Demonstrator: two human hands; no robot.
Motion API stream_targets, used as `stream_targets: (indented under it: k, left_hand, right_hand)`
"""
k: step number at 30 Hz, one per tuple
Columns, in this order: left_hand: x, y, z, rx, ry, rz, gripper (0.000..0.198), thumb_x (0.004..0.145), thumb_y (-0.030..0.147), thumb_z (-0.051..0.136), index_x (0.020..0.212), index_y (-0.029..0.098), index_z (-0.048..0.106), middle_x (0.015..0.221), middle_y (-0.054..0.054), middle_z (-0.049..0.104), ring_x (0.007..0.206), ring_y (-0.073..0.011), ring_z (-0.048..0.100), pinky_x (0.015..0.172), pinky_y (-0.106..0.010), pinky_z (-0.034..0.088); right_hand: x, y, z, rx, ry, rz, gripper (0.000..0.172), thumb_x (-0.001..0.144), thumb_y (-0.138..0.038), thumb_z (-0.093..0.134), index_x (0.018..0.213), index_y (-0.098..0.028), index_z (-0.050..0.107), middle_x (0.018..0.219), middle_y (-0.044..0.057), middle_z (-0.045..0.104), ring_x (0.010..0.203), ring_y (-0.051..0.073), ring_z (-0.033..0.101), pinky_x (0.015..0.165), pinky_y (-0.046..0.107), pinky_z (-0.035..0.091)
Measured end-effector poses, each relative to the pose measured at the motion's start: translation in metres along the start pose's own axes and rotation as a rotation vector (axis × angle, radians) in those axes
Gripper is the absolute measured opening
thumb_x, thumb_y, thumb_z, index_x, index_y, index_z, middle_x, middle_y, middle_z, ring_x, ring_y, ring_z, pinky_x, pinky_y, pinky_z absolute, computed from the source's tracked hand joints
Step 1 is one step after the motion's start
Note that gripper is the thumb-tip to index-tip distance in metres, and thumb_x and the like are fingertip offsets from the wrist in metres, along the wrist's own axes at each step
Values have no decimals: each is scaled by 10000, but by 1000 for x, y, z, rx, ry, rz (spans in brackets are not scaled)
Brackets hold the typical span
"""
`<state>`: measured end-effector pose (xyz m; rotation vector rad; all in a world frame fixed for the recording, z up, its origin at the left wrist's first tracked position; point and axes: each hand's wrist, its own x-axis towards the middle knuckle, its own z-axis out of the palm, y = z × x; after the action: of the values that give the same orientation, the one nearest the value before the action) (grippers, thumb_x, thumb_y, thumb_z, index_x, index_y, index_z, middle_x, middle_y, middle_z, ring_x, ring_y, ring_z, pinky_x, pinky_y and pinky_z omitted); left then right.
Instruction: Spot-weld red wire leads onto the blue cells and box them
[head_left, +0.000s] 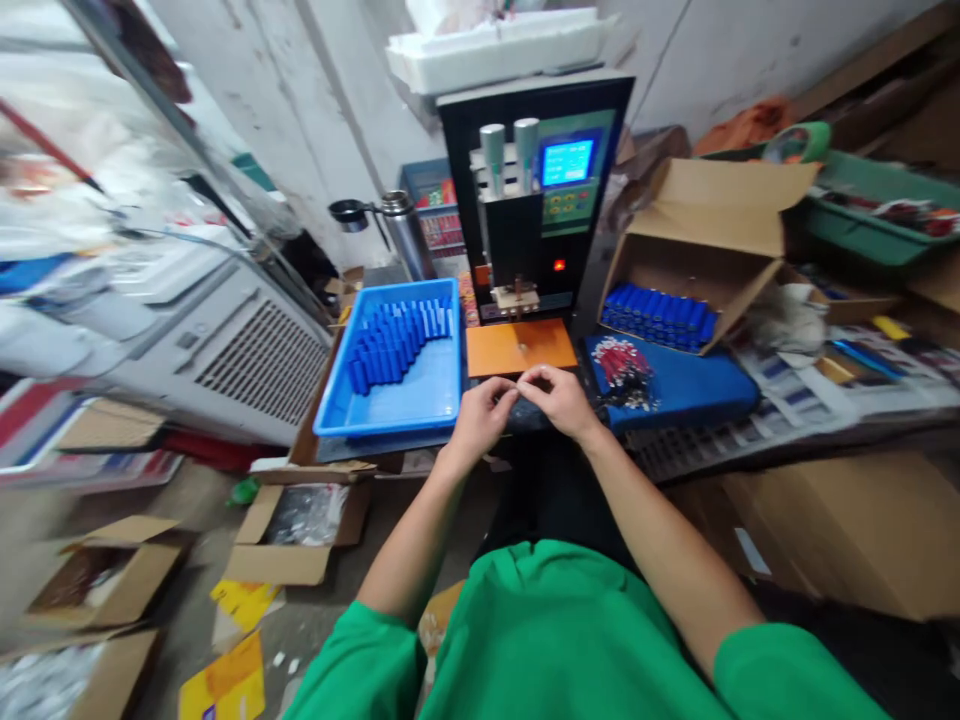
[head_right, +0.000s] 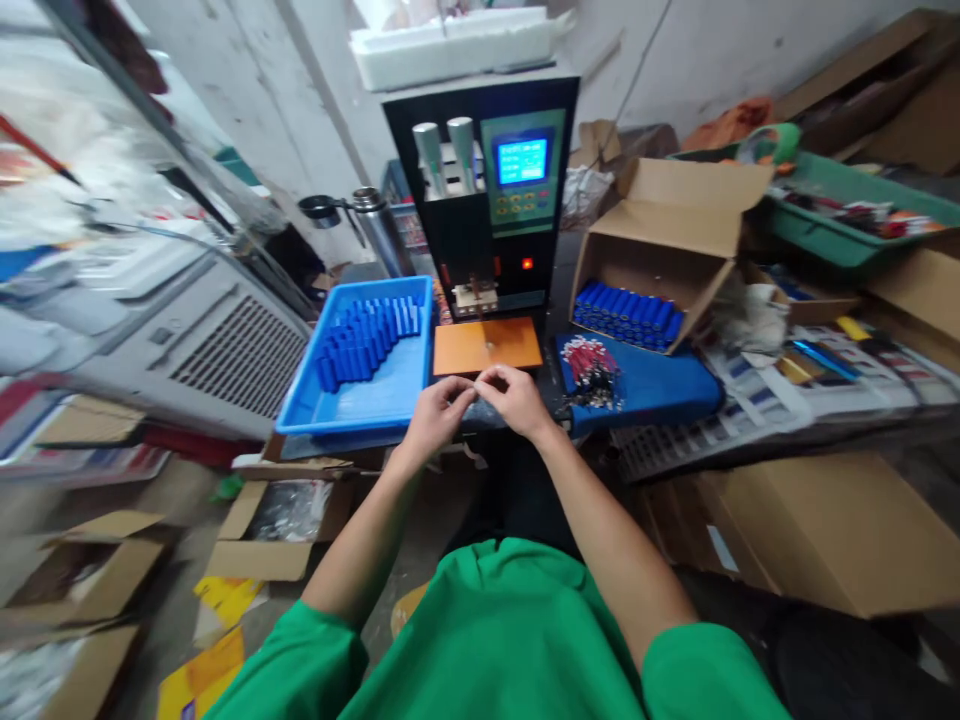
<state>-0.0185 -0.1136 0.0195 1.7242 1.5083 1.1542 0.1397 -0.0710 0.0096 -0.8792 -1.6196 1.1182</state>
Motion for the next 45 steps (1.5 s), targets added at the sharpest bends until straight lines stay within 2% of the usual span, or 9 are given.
stream_targets:
  k: [6, 11, 15, 21, 27, 31, 35, 40, 45]
  left_hand:
    - [-23, -8, -35, 132, 25, -41, 190, 909, 324, 630, 1009, 190, 721, 956, -47, 763, 848, -172, 700, 732, -264, 536]
    - [-17, -41, -117, 657, 338, -286, 363, 924, 292, 602, 1272, 192, 633, 1127, -107, 717, 983, -237, 689, 931, -362, 526]
    - [0, -70, -164, 994, 222, -553, 657, 865, 241, 637, 1494, 195, 453, 1276, -206, 629, 1120, -357, 659, 957, -466, 499]
    - [6, -97, -169, 929, 322, -500, 488, 798, 157, 638, 1280, 118, 580, 1063, -226, 683, 1004, -373, 675, 901, -480, 477]
    - [1, -99, -175, 608, 569, -303, 294, 701, 219, 792, 943, 176, 630, 715, -54, 638, 935, -334, 660, 944, -489, 454]
    - [17, -73, -149, 216, 534, -134, 360, 744, 370, 797, 1029, 171, 702, 897, -88, 721, 891, -292, 679, 895, -485, 524]
    - [47, -38, -82, -179, 348, -47, 406, 718, 402, 827, 1052, 183, 747, 989, -89, 755, 891, -240, 706, 890, -455, 575]
    - [85, -25, -3, -301, 107, -94, 423, 675, 450, 839, 953, 146, 743, 927, -97, 760, 813, -224, 730, 770, -381, 614]
    - [105, -29, 28, -259, 98, -65, 335, 728, 456, 789, 835, 151, 699, 804, -73, 737, 774, -219, 722, 733, -352, 607]
  right_hand:
    - [-15, 10, 4, -11, -51, 50, 255, 813, -432, 698, 771, -181, 690, 765, 43, 699, 719, 187, 632, 708, 313, 510]
    - [-26, 20, -2, 22, 63, 118, 300, 789, -476, 708, 749, -180, 681, 669, 32, 654, 605, 169, 585, 596, 296, 480]
    - [-34, 25, -1, 89, 76, 166, 298, 768, -472, 722, 733, -180, 672, 630, 28, 628, 569, 165, 572, 575, 301, 483]
    - [-42, 29, 0, 128, 90, 182, 298, 755, -491, 746, 712, -203, 682, 640, 41, 644, 555, 177, 576, 564, 322, 502]
    - [-42, 32, -10, 183, 147, 207, 304, 739, -494, 754, 705, -202, 675, 601, 23, 618, 537, 169, 564, 543, 313, 491]
    - [-33, 33, -15, 233, 200, 257, 348, 713, -524, 757, 709, -190, 660, 583, 11, 599, 526, 156, 552, 529, 297, 471]
    - [-20, 29, -20, 273, 241, 274, 366, 707, -533, 748, 732, -181, 651, 588, 4, 596, 538, 147, 545, 542, 290, 467]
    - [-16, 24, -26, 224, 280, 210, 326, 730, -497, 725, 734, -178, 655, 608, -2, 589, 550, 134, 507, 557, 283, 434]
    - [-13, 26, -36, 167, 346, 173, 306, 757, -484, 693, 742, -181, 651, 680, 15, 620, 606, 147, 527, 614, 296, 449]
